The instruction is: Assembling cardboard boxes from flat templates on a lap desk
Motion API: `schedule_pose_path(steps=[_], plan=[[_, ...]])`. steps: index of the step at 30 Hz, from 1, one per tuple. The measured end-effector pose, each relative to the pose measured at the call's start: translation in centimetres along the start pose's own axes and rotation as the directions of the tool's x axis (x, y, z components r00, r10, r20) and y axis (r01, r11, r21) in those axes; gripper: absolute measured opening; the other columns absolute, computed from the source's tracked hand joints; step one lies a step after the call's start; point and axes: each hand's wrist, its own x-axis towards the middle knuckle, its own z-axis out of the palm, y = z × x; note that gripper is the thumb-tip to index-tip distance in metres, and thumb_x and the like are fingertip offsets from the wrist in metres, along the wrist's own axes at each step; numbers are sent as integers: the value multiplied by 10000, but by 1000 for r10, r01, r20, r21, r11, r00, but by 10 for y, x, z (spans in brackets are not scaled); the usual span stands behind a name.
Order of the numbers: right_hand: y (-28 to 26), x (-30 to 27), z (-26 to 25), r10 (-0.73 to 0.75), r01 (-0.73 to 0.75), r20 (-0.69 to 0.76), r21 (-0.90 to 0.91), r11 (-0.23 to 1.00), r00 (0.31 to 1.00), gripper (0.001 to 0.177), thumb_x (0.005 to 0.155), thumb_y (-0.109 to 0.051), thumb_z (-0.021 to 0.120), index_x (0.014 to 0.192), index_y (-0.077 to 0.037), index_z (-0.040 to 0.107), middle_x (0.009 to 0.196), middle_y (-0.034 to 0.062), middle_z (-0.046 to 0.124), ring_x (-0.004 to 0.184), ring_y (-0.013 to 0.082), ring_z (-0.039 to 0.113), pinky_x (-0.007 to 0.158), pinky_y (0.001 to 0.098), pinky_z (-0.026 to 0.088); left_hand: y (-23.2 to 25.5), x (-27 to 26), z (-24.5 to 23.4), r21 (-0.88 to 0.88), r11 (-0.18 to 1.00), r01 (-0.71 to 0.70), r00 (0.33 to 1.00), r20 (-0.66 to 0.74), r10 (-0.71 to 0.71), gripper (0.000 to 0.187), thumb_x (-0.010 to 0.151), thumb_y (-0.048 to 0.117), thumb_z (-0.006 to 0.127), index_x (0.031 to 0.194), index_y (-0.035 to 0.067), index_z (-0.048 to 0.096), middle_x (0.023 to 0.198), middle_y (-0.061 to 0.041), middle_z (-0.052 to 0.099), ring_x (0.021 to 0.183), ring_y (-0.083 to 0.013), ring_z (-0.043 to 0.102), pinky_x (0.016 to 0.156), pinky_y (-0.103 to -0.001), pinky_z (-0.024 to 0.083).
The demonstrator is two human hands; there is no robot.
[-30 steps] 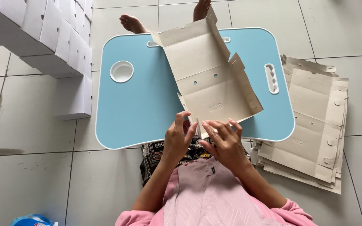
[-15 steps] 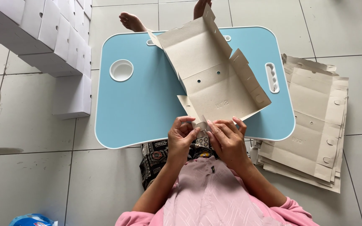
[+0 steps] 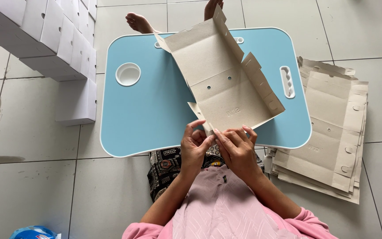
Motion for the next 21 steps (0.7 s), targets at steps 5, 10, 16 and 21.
schedule_pose_path(steps=[5,10,16,21], plan=[[-2,-6,6,14,-14,-2,15,1000,1000,223,978,-165,679,1185,-114,746,946,11,708,1000,183,684,1064,434,323,0,-1,1,-42,999,-1,1000,-13,0,600,909,59,765,1427,34,462,870,-105,653,707,-113,684,653,-239,625],[-5,-4,6,16,-16,20,10,1000,1000,247,977,-149,656,1210,-126,736,962,8,702,1011,182,676,1066,433,312,-2,1,-5,-33,999,-21,1000,5,21,546,975,80,681,1450,2,424,924,-140,635,688,-169,720,622,-272,655],[-9,-1,6,8,-7,45,-15,1000,999,245,990,-170,638,1216,-128,721,966,10,690,1011,177,673,1067,427,310,-4,4,-12,184,976,-119,993,30,115,470,1014,101,618,1450,-19,488,970,-144,642,700,-171,719,628,-298,656],[-14,3,9,-30,33,103,-22,999,994,217,970,-174,634,1160,-107,713,993,27,680,1023,183,661,1055,431,313,-1,10,-18,512,828,-230,973,115,199,544,990,294,680,1473,86,543,881,-114,640,668,-197,607,564,-364,538]])
